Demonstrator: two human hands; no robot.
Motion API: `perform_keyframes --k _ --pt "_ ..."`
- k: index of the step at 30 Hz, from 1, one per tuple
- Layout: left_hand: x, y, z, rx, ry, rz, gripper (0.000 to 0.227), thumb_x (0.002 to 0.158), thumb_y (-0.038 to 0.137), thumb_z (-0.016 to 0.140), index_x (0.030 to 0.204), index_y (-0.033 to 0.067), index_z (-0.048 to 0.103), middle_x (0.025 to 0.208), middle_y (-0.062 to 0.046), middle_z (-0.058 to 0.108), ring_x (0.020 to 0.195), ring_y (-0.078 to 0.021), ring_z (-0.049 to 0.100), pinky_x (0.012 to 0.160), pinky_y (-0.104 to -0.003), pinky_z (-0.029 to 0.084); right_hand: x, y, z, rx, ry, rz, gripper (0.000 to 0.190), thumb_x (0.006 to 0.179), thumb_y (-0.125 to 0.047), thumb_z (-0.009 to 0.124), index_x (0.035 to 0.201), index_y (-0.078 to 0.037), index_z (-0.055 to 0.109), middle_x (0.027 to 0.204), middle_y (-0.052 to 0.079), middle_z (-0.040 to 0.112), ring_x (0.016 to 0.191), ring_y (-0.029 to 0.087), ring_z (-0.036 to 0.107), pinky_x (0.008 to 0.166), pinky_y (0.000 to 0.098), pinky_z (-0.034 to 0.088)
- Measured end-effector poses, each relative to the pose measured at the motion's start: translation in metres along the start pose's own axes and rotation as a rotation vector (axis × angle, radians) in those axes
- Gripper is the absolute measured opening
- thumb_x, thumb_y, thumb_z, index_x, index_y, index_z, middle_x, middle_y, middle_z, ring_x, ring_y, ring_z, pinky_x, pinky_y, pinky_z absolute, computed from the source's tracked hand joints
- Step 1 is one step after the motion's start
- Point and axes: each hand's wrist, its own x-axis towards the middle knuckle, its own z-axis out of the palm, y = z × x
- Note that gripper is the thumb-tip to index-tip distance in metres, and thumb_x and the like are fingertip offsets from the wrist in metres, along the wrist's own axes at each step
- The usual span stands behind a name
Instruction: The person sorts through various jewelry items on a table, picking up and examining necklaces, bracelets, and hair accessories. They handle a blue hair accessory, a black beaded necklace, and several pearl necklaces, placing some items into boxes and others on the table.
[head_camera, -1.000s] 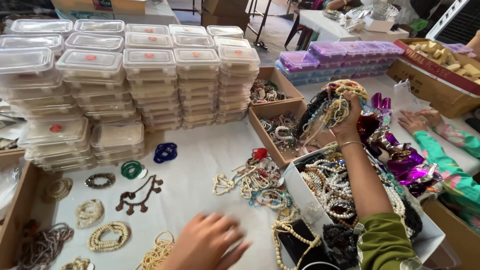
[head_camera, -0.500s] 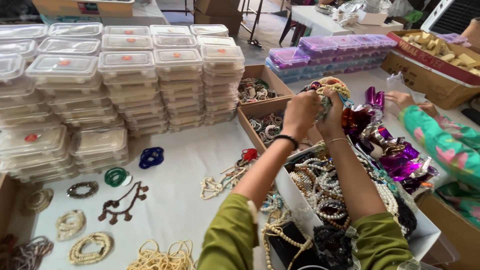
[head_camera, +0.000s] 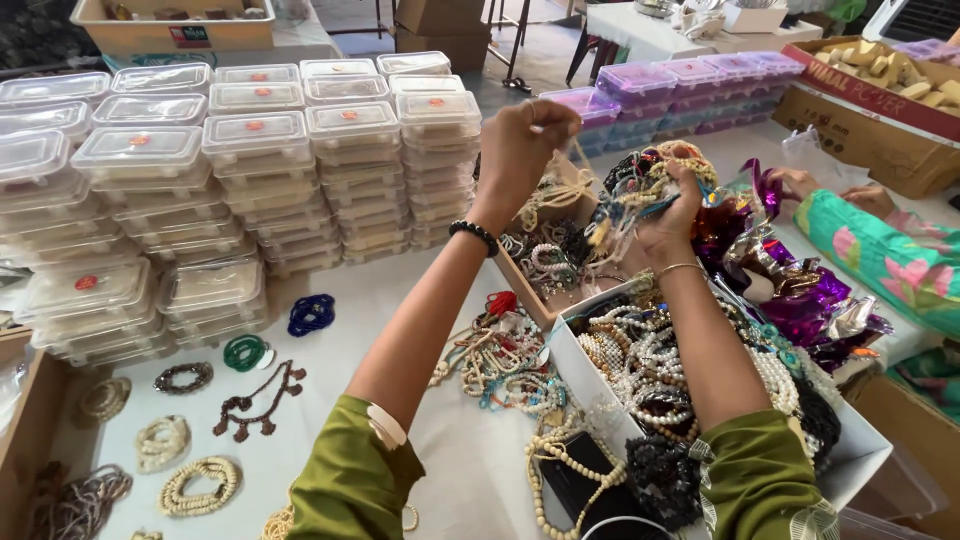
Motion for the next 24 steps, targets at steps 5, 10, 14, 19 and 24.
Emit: perform_keyframes --k 5,10,14,19,24 --pt "0.014 0.004 -0.005 -0.090 0.058 0.079 0.012 0.090 0.015 0.075 0.097 0.0101 0.082 0.080 -0.002 0.081 0.067 -0.0061 0.076 0.058 -0.023 0.061 -0.006 -0.002 0.006 -0.044 0.015 0.015 0.027 0.088 -0.018 0.069 0.115 -0.018 0.065 0.101 0.005 0.069 0.090 0.024 0.070 0.069 0.0418 0.059" --pt "0.016 0.015 -0.007 -0.178 0.064 0.062 0.012 0.090 0.015 0.076 0.099 0.0086 0.080 0.080 -0.002 0.080 0.063 -0.0073 0.073 0.056 -0.023 0.060 -0.002 0.000 0.002 -0.082 0.017 0.063 0.027 0.088 -0.020 0.070 0.114 -0.016 0.066 0.101 0.006 0.070 0.089 0.024 0.070 0.068 0.0414 0.060" --pt "0.018 -0.025 0.024 0.083 0.045 0.193 0.015 0.090 0.008 0.070 0.093 0.0131 0.083 0.079 0.000 0.081 0.070 -0.0083 0.077 0.064 -0.024 0.061 0.024 0.015 -0.026 -0.528 -0.072 0.093 0.030 0.089 -0.025 0.073 0.115 -0.013 0.066 0.102 0.005 0.069 0.091 0.021 0.068 0.073 0.0380 0.060" --pt "-0.029 -0.082 0.047 0.258 -0.191 0.301 0.010 0.088 0.011 0.073 0.096 0.0099 0.078 0.091 -0.010 0.077 0.082 -0.0241 0.075 0.074 -0.036 0.062 -0.003 0.017 0.015 -1.825 -0.482 0.364 0.046 0.080 -0.028 0.081 0.120 -0.011 0.067 0.110 0.010 0.073 0.094 0.023 0.072 0.085 0.0361 0.060" --pt "-0.102 -0.075 0.000 0.567 -0.534 0.361 0.016 0.077 0.013 0.072 0.091 0.0065 0.076 0.087 -0.016 0.072 0.083 -0.0365 0.071 0.070 -0.047 0.059 -0.008 0.015 0.021 -2.031 -0.576 0.338 0.054 0.079 -0.034 0.082 0.129 -0.018 0.067 0.119 0.010 0.074 0.100 0.024 0.074 0.091 0.0383 0.058"
